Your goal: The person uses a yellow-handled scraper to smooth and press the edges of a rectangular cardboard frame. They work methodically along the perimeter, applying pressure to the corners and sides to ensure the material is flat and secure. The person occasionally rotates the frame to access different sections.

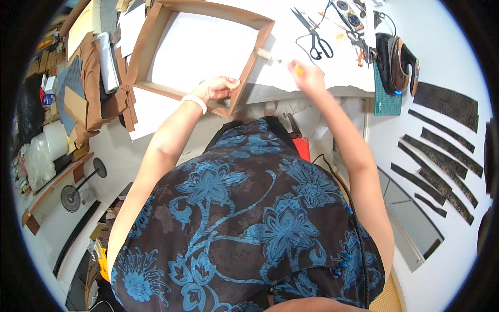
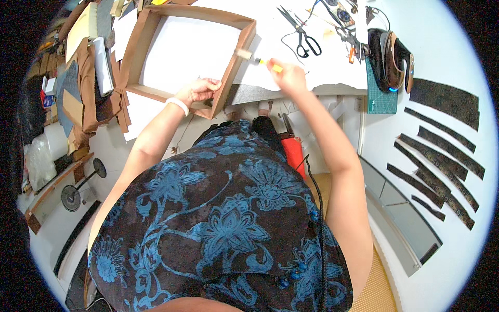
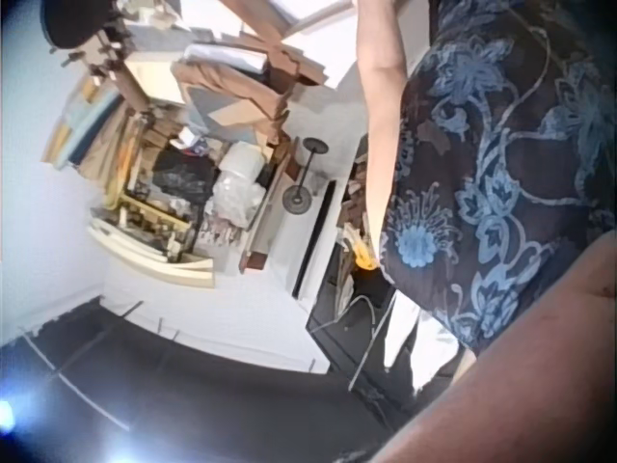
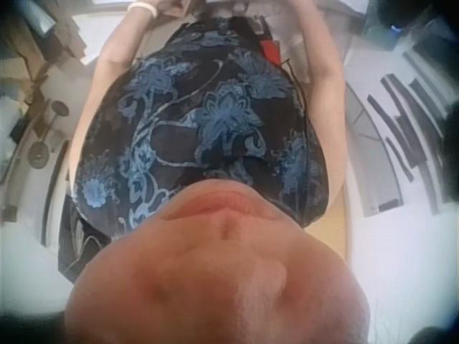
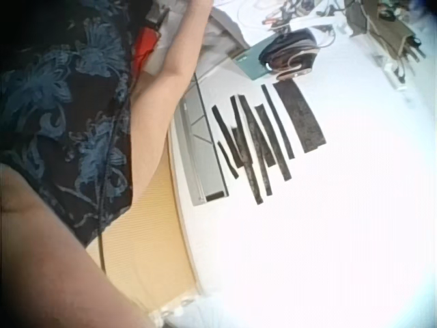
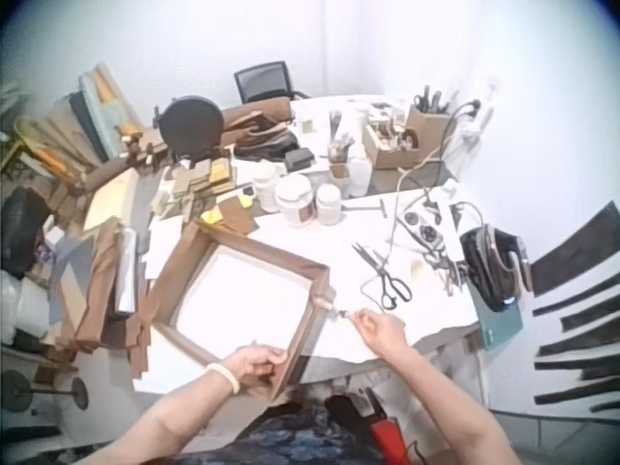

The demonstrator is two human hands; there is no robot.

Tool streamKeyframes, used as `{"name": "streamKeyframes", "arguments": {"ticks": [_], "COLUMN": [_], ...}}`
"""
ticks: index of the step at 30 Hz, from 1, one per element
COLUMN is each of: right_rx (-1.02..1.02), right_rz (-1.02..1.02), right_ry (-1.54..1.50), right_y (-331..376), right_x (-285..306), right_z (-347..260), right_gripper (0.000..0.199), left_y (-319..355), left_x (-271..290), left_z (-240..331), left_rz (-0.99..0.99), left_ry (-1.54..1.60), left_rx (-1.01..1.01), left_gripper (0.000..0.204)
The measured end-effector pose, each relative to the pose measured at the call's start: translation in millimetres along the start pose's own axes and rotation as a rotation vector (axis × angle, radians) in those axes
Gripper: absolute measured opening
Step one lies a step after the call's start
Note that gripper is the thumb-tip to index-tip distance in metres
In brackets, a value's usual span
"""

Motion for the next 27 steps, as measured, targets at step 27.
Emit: {"name": "streamKeyframes", "arguments": {"ticks": [27], "right_rx": [0.339], "right_rz": [-0.311], "right_ry": [0.523], "right_y": [-40.9], "right_x": [55.7], "right_z": [-130.3], "right_gripper": [0.02], "left_y": [-4.6], "left_x": [-16.7], "left_z": [-3.0], "left_rz": [-0.031], "left_ry": [-0.038], "left_rx": [-0.044], "left_gripper": [0.011]}}
Point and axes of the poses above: each hand's wrist, its own y-axis away from the middle knuckle, its own x-axis out of the back of the hand, z = x × y, the point moved 4 cm from there along -y, towards the middle knuckle, and after that the axes turned 3 degrees about y, right-handed, at the moved point
